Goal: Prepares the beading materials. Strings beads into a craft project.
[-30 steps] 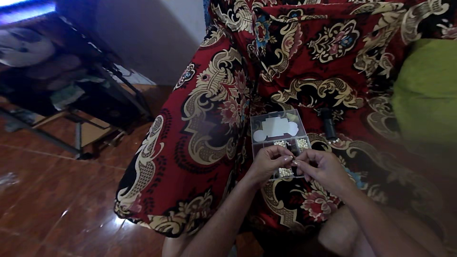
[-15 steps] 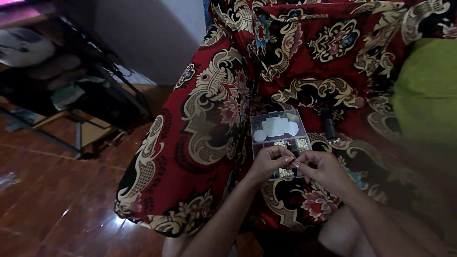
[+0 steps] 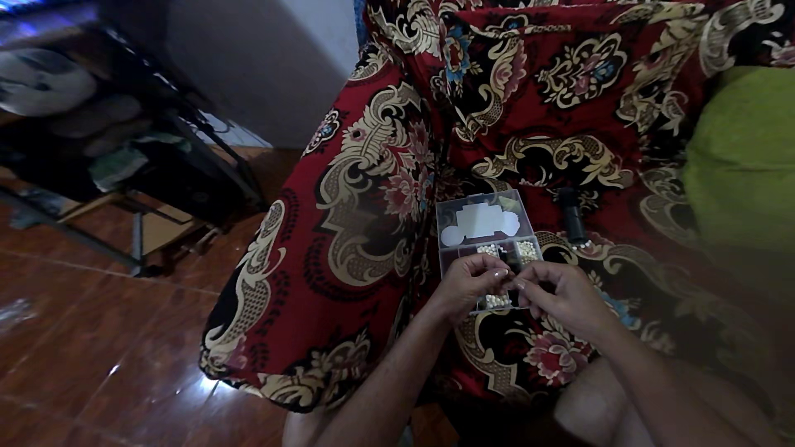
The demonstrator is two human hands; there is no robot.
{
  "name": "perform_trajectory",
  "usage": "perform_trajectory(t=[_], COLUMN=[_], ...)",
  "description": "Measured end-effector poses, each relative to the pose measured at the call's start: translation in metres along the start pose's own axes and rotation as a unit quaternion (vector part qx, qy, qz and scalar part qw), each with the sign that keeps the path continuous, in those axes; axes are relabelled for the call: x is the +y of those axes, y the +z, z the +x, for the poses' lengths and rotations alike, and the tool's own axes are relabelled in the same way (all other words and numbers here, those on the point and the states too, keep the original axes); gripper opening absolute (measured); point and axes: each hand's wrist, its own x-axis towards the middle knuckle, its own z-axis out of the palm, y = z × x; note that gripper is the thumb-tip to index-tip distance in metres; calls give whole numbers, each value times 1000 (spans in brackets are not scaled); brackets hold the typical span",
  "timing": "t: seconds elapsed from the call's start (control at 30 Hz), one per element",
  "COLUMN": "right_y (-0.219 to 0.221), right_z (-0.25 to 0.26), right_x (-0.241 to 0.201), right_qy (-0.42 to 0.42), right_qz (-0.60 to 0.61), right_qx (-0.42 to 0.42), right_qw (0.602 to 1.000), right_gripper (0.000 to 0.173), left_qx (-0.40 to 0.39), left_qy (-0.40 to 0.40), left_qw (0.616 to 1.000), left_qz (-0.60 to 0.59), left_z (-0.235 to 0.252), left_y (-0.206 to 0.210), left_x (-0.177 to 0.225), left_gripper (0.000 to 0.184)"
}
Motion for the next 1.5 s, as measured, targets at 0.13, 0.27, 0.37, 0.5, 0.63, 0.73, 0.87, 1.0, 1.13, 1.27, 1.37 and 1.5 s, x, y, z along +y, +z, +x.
perform_trajectory(t=[0.13, 0.27, 0.37, 0.5, 0.63, 0.73, 0.87, 1.0, 1.13, 1.27, 1.37, 1.5], right_y=[2, 3, 4, 6, 6, 6, 7, 8, 8, 7, 7, 7], right_z=[0, -1, -1, -1, -1, -1, -1, -1, 0, 0, 0, 0], right_x=[-1, -2, -2, 0, 1, 2, 2, 2, 2, 1, 1, 1], right_qy=[-8, -6, -5, -4, -9, -11, -14, -16, -16, -9, -11, -3], right_qz=[4, 17, 17, 17, 10, 1, -11, -19, -25, -33, -31, -27], right_qx=[18, 22, 17, 16, 19, 22, 27, 32, 33, 26, 22, 19], right_qw=[1000, 1000, 1000, 1000, 1000, 1000, 999, 999, 999, 999, 999, 999], right_gripper=[12, 12, 12, 12, 12, 11, 11, 12, 12, 12, 12, 12], left_qx=[4, -2, -12, -18, -18, -15, -10, -8, -4, -4, -4, -4], left_qy=[-42, -72, -76, -73, -62, -53, -50, -47, -44, -42, -39, -30], left_qw=[997, 992, 991, 991, 993, 994, 995, 996, 996, 997, 997, 998], left_qz=[-72, -107, -109, -109, -101, -96, -86, -80, -76, -67, -61, -47], left_z=[1, 2, 2, 2, 2, 1, 1, 1, 1, 1, 1, 1], left_y=[-1, -1, 0, 1, 1, 1, 2, 2, 2, 2, 2, 2], left_x=[-2, -5, -9, -9, -7, -7, -6, -6, -6, -5, -6, -5], left_gripper=[15, 18, 19, 19, 19, 19, 19, 17, 16, 16, 15, 14])
